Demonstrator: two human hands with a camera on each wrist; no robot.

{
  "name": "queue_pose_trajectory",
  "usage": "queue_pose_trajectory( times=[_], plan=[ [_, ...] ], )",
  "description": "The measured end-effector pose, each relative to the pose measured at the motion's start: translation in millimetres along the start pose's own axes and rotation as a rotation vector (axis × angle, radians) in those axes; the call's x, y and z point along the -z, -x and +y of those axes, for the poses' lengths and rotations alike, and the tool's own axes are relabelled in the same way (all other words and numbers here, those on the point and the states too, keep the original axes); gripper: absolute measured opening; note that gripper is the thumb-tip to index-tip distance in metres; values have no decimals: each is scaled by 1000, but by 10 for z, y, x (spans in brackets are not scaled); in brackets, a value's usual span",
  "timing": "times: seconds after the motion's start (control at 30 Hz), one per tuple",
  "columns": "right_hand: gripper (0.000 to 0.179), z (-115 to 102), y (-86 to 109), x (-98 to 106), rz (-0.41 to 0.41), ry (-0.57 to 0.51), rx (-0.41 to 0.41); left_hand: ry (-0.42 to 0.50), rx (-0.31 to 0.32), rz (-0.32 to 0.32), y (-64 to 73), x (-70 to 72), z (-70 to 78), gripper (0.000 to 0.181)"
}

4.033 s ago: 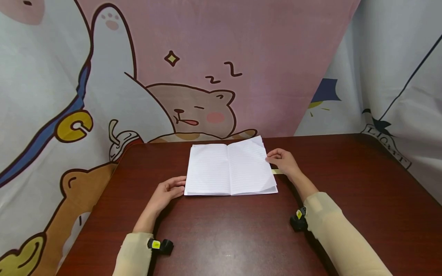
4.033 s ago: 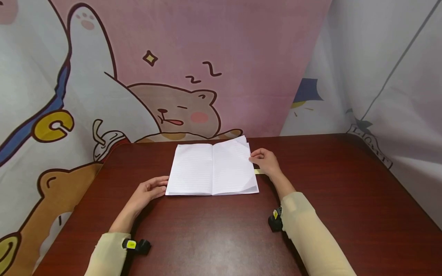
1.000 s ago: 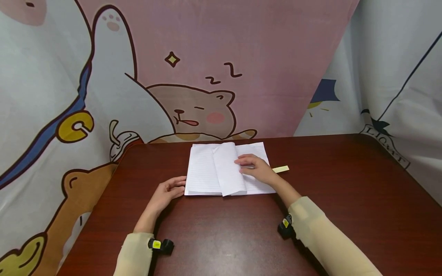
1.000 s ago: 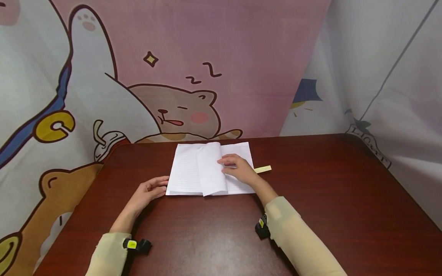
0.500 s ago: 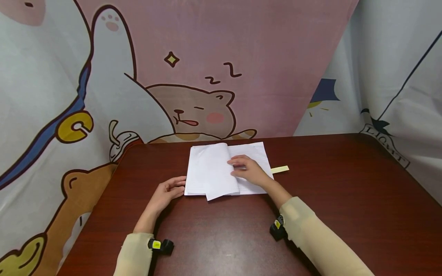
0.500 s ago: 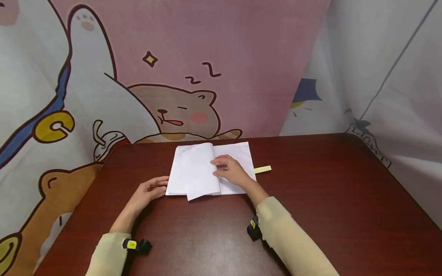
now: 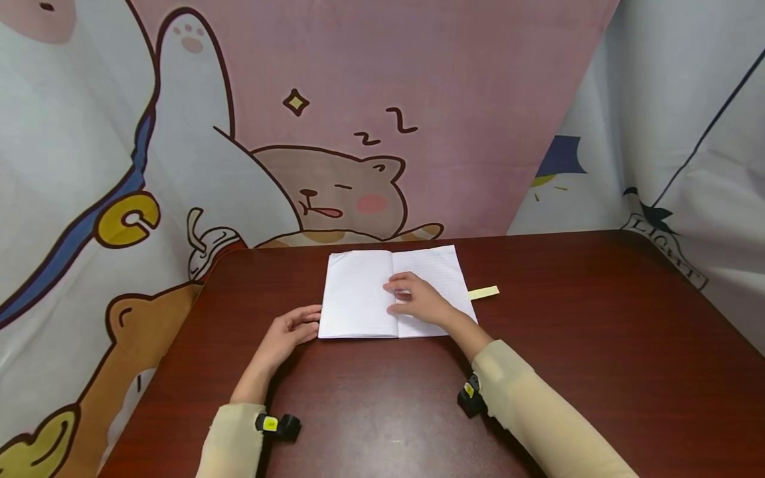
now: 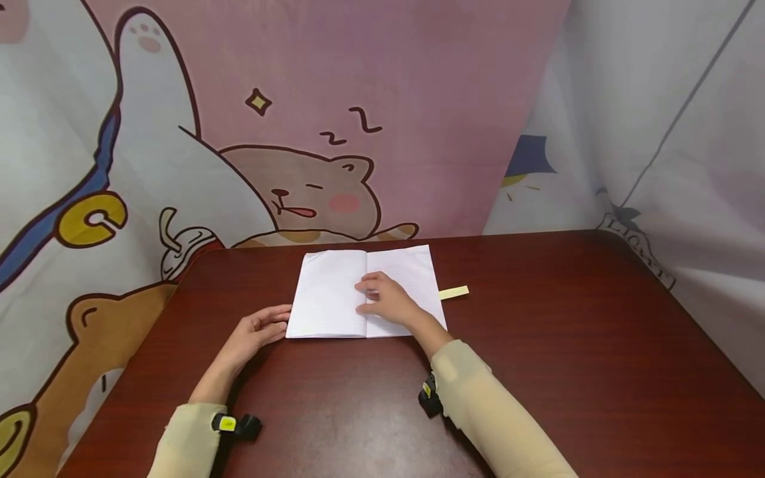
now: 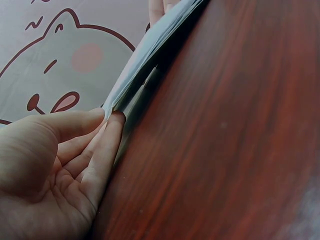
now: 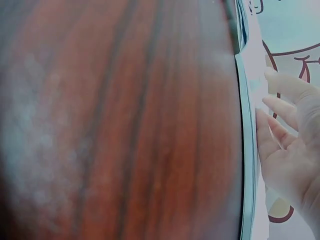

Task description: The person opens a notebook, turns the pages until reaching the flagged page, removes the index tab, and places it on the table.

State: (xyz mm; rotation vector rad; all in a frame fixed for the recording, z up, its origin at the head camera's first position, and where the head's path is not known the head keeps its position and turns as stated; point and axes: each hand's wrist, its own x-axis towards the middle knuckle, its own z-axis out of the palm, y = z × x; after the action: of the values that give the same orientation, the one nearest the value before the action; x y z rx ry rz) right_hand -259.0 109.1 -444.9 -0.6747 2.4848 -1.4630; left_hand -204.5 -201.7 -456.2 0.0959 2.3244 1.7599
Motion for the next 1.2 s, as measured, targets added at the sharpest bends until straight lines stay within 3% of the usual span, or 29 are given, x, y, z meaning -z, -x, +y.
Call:
queue_pose_trajectory(
  times=[0.2,0.43,0.57,1.2],
  plan=[
    [49,5,-8,-20,-9,52,-23,-2,-1,1,-2,-3,-4,44],
    [47,-45,-25,-53,6,229,-40,-11,-10,3,-3,2,-13,44],
    [47,-78,-19,-59,6,277,-55,-14,-20,-4,-3,-2,-17,44],
    [47,-77,-4,-57,8,241,-86,-3,-4,0,-3,-7,-14,45]
  ],
)
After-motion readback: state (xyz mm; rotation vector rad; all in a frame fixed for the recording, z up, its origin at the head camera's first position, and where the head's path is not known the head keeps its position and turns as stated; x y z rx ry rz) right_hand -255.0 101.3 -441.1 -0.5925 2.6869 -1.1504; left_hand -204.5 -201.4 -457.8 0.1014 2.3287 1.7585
